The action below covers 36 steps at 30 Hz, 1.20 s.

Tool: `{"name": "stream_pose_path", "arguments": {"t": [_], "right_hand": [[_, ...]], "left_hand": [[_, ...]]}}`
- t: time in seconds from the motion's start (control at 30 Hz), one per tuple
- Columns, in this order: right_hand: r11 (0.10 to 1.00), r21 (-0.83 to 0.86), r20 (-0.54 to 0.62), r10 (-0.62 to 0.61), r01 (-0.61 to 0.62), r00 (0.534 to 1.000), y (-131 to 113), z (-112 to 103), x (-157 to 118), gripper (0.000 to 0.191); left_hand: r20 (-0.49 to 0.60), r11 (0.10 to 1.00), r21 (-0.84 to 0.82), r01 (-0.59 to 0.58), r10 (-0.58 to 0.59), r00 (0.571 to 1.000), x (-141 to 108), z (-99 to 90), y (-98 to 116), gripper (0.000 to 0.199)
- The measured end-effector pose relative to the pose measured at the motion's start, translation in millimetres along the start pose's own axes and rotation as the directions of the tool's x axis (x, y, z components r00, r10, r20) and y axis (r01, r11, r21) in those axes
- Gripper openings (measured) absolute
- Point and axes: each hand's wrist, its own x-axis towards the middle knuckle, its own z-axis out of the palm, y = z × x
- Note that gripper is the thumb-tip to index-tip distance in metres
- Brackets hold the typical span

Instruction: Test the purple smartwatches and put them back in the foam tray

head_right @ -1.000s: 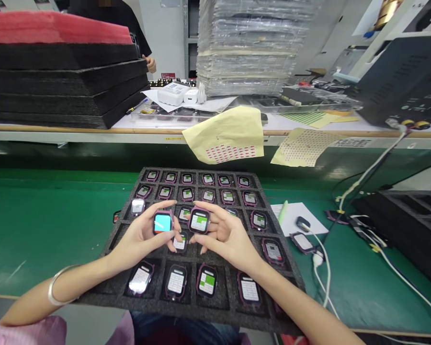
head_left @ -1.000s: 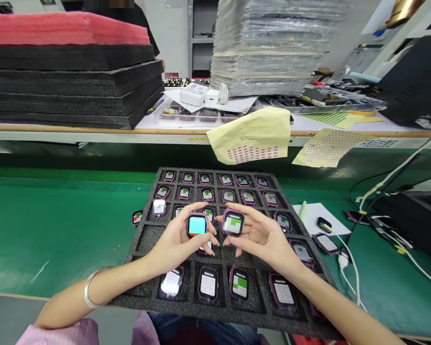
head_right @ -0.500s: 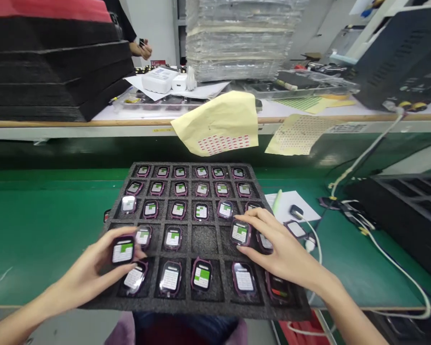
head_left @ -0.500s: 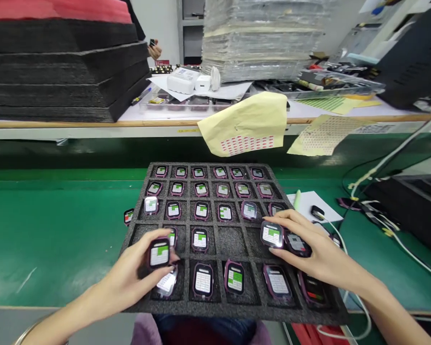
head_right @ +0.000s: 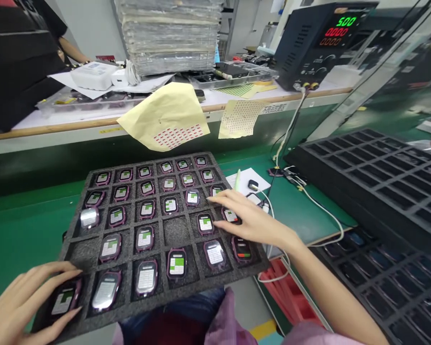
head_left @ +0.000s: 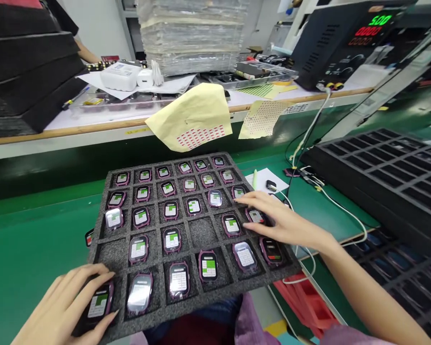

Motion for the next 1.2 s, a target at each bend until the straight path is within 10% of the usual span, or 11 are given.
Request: {"name": "stream_pose_path", "arguments": {"t": [0.3,0.5,0.67,0.77,0.87,0.97,1.2], "right_hand": [[0.973,-0.165,0.15,0.184,-0.159,0.971,20.3,-5.5,-19.7,0.037],[0.981,-0.125,0.116,0.161,-0.146,0.98,20.2,-4.7,-17.4,0.036],[0.937,0.308,-0.019,0.177,-0.163,0.984,10.5,-7.4,-11.6,0.045],[0.713,0.69,-0.04,0.212,-0.127,0.976,-8.9,2.2,-0.8,0.051],[0.528,0.846,-0.022,0.178,-0.077,0.984,-35.4,14.1,18.7,0.054],[0.513,0.857,-0.039,0.148,-0.043,0.988,-60.8,23.9,41.8,0.049],[0.48,0.868,0.053,0.161,-0.125,0.986,-82.6,43.9,74.3,0.051]], "left_hand": [[-0.032,0.937,0.164,-0.309,0.318,0.948,25.4,12.0,30.3,0.034],[0.157,0.97,0.187,-0.155,0.126,0.98,41.8,18.8,45.2,0.037],[0.193,0.973,-0.23,0.028,0.018,0.981,54.0,-6.0,47.7,0.031],[0.188,0.791,-0.583,0.186,-0.092,0.978,61.8,-22.2,46.4,0.041],[0.246,0.395,-0.873,0.287,-0.151,0.957,78.1,-32.9,51.5,0.048],[0.173,0.082,-0.979,0.188,-0.161,0.972,102.3,-39.2,62.1,0.05],[0.193,-0.245,-0.959,0.144,-0.19,0.963,140.7,-36.5,71.7,0.042]]}}
